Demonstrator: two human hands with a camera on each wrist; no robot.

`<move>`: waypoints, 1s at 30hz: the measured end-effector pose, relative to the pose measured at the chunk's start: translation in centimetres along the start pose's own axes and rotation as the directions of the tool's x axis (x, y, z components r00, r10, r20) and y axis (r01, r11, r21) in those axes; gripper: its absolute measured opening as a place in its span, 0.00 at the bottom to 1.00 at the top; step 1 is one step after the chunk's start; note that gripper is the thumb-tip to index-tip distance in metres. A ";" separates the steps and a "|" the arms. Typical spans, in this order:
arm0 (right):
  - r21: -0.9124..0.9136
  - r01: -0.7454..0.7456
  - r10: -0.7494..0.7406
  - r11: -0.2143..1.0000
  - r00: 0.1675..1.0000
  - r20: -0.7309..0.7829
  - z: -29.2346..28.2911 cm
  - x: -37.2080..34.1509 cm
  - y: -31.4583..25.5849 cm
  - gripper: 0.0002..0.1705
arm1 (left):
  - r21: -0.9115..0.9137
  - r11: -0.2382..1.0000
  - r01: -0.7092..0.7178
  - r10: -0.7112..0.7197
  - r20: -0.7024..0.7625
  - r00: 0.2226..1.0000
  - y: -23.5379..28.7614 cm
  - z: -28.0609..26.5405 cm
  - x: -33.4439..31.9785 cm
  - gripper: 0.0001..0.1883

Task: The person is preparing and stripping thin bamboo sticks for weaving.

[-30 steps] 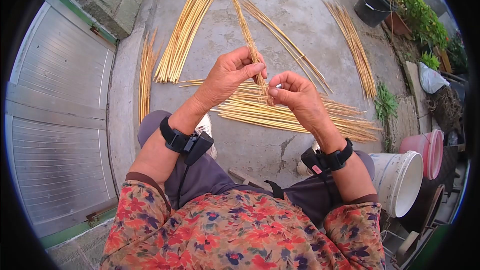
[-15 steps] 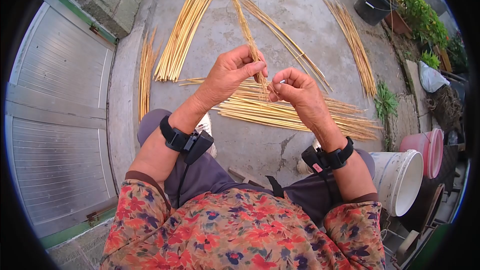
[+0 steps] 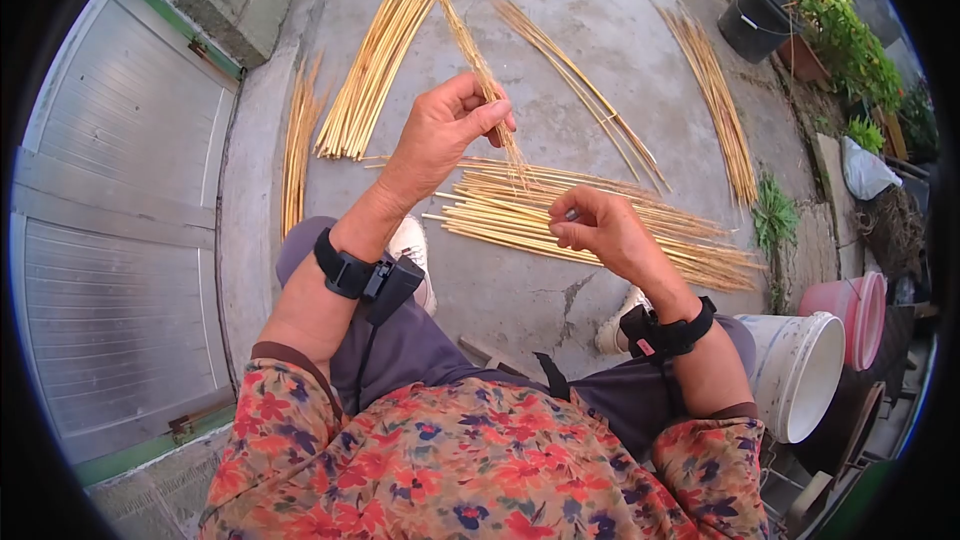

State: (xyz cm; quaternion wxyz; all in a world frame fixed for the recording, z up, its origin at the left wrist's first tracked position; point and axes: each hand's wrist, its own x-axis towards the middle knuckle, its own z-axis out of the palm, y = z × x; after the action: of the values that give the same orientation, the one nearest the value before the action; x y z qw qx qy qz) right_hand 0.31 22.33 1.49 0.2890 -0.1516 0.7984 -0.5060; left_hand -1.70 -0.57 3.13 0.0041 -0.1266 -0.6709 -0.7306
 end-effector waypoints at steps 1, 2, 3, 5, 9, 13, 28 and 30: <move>0.182 0.064 -0.045 0.981 0.993 -0.106 -0.5 0.6 0.3 0.09 | -0.004 1.000 0.003 -0.003 0.007 1.000 -0.1 0.1 0.0 0.06; 0.182 0.063 -0.045 0.981 0.993 -0.106 -0.6 0.8 0.0 0.09 | -0.005 1.000 0.003 -0.003 0.006 1.000 -0.2 0.2 0.0 0.06; 0.277 0.163 -0.110 0.947 0.974 -0.197 -0.5 1.0 -0.6 0.10 | 0.013 1.000 0.012 -0.012 0.013 1.000 -0.4 0.4 0.0 0.06; 0.396 0.259 -0.158 0.881 0.950 -0.271 0.0 0.9 -1.5 0.12 | 0.032 0.999 0.022 -0.023 0.023 0.999 -0.5 0.8 0.1 0.06; 0.284 0.341 -0.241 0.896 0.911 -0.335 1.2 1.1 -1.5 0.13 | 0.021 0.999 0.032 -0.033 0.032 0.999 -0.7 1.7 0.3 0.06; 0.131 0.341 -0.285 0.931 0.902 -0.325 1.2 1.2 -1.4 0.13 | 0.023 0.999 0.041 -0.042 0.023 0.999 -0.9 1.8 0.3 0.06; 0.696 0.090 -0.060 0.712 0.996 -0.068 0.9 2.4 -0.5 0.13 | 0.030 0.999 0.015 -0.016 0.052 0.999 -0.8 1.4 -0.1 0.07; 0.719 0.061 -0.048 0.692 0.998 -0.039 0.9 2.5 -0.7 0.13 | 0.026 1.000 0.017 -0.018 0.049 0.999 -0.8 1.5 -0.1 0.07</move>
State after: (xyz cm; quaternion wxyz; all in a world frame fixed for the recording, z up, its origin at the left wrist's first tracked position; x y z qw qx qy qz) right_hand -1.13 20.09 1.05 0.3034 -0.0458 0.5342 -0.7877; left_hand -1.49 0.93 2.44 -0.0173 -0.1387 -0.6813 -0.7185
